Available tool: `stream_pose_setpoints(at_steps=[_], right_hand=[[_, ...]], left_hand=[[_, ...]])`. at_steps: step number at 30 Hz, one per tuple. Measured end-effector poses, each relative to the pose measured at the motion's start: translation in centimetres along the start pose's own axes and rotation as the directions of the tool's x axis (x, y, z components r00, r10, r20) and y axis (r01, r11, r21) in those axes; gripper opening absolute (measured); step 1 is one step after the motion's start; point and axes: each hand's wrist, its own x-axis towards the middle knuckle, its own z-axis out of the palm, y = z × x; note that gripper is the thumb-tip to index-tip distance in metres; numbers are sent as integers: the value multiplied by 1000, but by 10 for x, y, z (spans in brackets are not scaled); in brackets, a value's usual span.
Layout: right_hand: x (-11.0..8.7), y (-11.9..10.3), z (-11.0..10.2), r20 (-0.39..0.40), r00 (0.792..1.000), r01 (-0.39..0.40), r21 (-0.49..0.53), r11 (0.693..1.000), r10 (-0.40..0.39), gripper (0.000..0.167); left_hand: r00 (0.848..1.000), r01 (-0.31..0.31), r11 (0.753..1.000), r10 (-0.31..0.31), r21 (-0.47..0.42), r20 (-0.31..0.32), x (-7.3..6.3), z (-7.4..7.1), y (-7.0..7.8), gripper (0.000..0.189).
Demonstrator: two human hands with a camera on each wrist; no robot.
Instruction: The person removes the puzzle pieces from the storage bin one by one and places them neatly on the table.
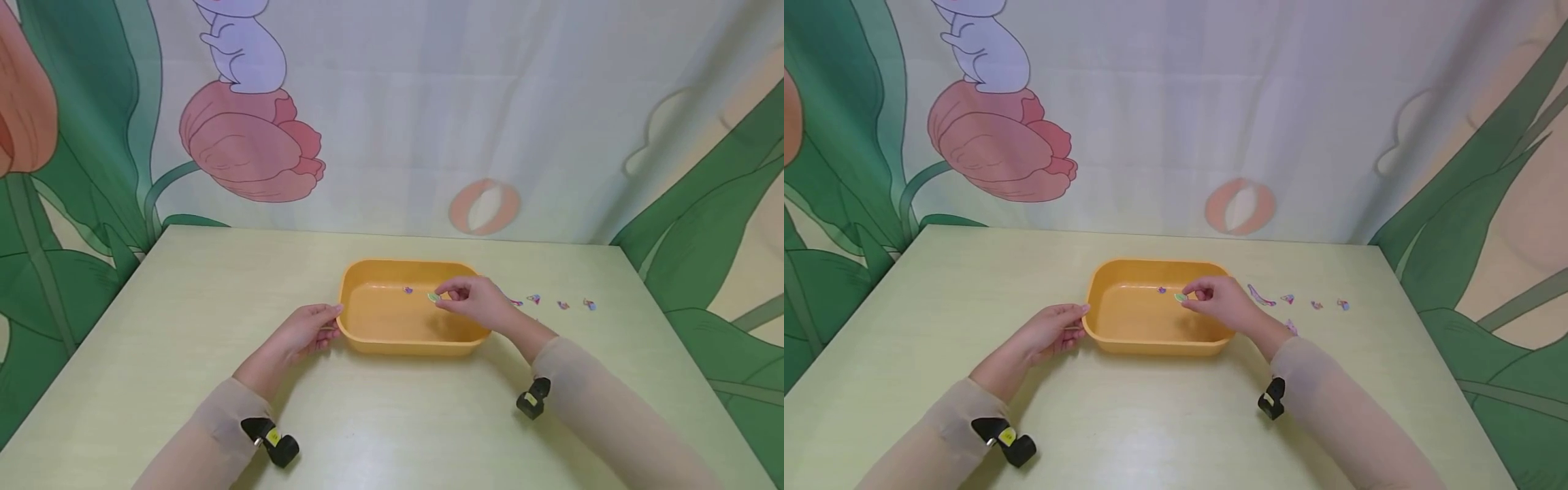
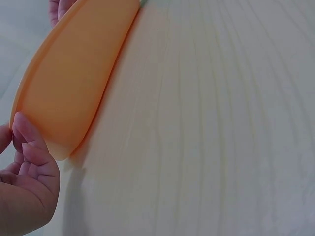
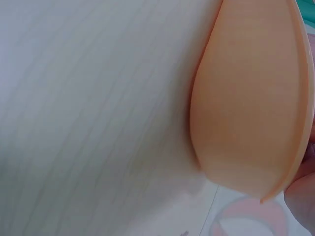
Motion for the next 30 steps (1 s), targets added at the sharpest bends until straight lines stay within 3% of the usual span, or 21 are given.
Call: stream_pose_setpoints(at_steps=[23,30], right_hand=[[-27,18,-29,-36,997,-73,29,997,74,24],[-36,26,-38,-59,988,-143,-2,990,143,25]], left_hand=[[1000,11,1000,-11,-8,2,-1,0,3,35],[1000,1,1000,-1,-12,13,0,-1,1,34]])
